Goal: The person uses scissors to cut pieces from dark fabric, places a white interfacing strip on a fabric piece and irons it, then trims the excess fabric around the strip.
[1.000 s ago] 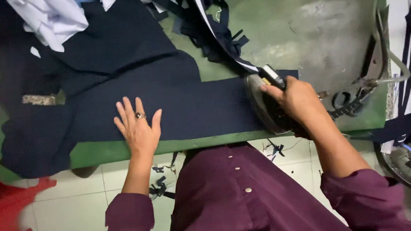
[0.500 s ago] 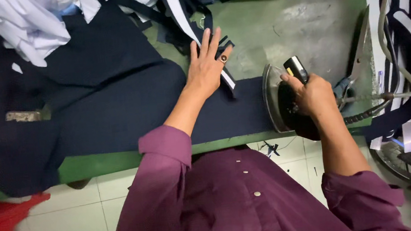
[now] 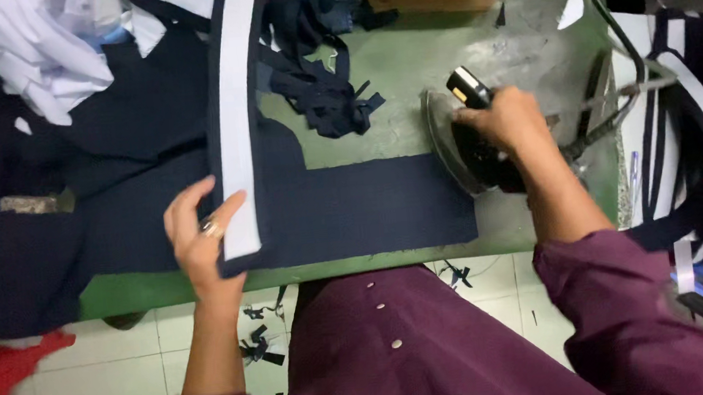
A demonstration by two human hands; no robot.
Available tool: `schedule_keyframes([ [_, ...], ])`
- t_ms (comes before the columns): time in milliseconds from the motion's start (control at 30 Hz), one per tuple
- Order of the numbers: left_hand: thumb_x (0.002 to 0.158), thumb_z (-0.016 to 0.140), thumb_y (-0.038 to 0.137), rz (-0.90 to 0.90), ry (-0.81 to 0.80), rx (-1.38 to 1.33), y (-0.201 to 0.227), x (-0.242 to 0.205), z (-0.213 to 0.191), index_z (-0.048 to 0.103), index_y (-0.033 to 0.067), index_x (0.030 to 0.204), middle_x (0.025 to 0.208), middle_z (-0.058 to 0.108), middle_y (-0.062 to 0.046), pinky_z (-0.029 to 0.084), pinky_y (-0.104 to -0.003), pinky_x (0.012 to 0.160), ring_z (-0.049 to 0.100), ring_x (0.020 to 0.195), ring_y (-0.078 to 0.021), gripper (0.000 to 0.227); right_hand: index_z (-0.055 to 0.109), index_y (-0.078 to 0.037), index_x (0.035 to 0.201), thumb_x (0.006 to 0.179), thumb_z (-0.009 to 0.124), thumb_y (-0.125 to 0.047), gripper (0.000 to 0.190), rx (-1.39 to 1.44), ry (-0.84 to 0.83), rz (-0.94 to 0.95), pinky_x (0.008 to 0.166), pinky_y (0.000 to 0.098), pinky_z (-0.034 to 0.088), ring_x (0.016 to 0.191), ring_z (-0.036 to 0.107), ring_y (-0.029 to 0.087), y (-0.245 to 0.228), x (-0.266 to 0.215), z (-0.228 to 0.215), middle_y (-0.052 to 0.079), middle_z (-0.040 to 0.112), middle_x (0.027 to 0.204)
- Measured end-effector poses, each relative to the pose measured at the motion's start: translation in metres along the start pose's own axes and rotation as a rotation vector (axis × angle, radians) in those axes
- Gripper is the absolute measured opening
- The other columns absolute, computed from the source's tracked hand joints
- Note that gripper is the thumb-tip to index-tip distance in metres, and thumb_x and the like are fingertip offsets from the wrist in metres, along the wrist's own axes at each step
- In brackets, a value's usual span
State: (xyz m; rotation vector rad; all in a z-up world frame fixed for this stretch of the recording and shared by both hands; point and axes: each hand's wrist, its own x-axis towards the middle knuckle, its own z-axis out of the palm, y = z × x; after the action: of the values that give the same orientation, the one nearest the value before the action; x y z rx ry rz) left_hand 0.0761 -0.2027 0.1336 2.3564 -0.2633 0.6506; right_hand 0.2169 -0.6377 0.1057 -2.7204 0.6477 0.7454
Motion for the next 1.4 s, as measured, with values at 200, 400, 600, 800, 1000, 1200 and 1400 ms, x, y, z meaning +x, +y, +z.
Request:
schedule_keyframes([
  [200, 0.092, 0.068, -0.012, -0.536, 0.097, -0.395, 0.002, -0.07, -0.016, 0.076, 0.0051, 0.114, 0.127, 0.061, -0.01, 0.049, -0.027, 0.1, 0.058, 0.114, -0.02, 0.029, 0.072, -0.01, 0.123, 0.086, 0.068, -0.03, 0.042, 0.228, -0.019, -0.165, 0.051, 0.0395, 0.047, 0.055, 0.057, 0.022, -0.038, 0.014, -0.031, 0.009, 0.062, 0.072],
  [400, 0.095, 0.066, -0.006, -0.332, 0.011, -0.422, 0.022, -0.064, -0.047, 0.071, -0.0016, 0.115, 0.12, 0.068, -0.02, 0.055, -0.032, 0.102, 0.067, 0.111, -0.026, 0.022, 0.062, -0.021, 0.092, 0.069, 0.081, -0.016, 0.03, 0.869, 0.112, -0.316, 0.072, 0.0241, 0.045, 0.077, 0.058, 0.008, 0.011, 0.023, -0.039, -0.007, 0.062, 0.086],
  [600, 0.097, 0.058, 0.001, -0.466, 0.047, -0.719, 0.028, -0.068, -0.051, 0.071, -0.0007, 0.114, 0.129, 0.064, -0.02, 0.05, -0.033, 0.107, 0.063, 0.12, -0.0256, 0.021, 0.063, -0.01, 0.082, 0.064, 0.074, 0.011, 0.03, 1.669, 0.315, -0.409, 0.08, 0.0302, 0.054, 0.076, 0.065, 0.019, 0.04, 0.07, 0.036, 0.004, 0.065, 0.08],
  [800, 0.098, 0.061, 0.013, -0.312, -0.033, -0.64, 0.05, -0.039, -0.074, 0.068, 0.0016, 0.111, 0.132, 0.065, -0.022, 0.048, -0.034, 0.107, 0.064, 0.123, -0.0276, 0.018, 0.06, -0.015, 0.083, 0.077, 0.087, -0.003, 0.03, 1.504, 0.435, -0.417, 0.065, 0.0282, 0.045, 0.069, 0.058, 0.013, 0.039, 0.066, 0.044, 0.0, 0.062, 0.079],
  [1000, 0.084, 0.079, 0.046, -0.207, 0.16, -0.857, 0.06, 0.022, -0.098, 0.061, 0.0066, 0.097, 0.087, 0.072, -0.012, 0.056, -0.028, 0.086, 0.07, 0.085, -0.0189, 0.045, 0.057, -0.015, 0.118, 0.078, 0.08, -0.015, 0.047, 0.948, 0.372, -0.255, 0.076, 0.0275, 0.061, 0.098, 0.07, 0.012, 0.071, 0.057, 0.048, 0.002, 0.073, 0.113],
  [1200, 0.075, 0.081, 0.051, -0.136, 0.084, -0.688, 0.088, 0.04, -0.13, 0.036, 0.0103, 0.145, 0.091, 0.063, -0.002, 0.048, -0.029, 0.097, 0.062, 0.086, -0.0137, 0.093, 0.066, -0.008, 0.13, 0.102, 0.074, -0.009, 0.029, 0.749, 0.341, -0.656, 0.096, 0.0278, 0.049, 0.105, 0.061, 0.015, 0.012, -0.114, 0.056, 0.006, 0.066, 0.116],
  [1400, 0.095, 0.066, 0.007, -0.13, -0.237, -0.914, 0.091, 0.072, -0.129, 0.026, 0.0039, 0.148, 0.122, 0.07, -0.024, 0.057, -0.039, 0.106, 0.068, 0.107, -0.0294, 0.067, 0.047, -0.006, 0.15, 0.081, 0.073, -0.052, 0.086, 0.738, -0.535, -1.209, 0.123, 0.043, 0.032, 0.143, 0.047, 0.024, -0.102, -0.191, 0.055, 0.014, 0.051, 0.155],
])
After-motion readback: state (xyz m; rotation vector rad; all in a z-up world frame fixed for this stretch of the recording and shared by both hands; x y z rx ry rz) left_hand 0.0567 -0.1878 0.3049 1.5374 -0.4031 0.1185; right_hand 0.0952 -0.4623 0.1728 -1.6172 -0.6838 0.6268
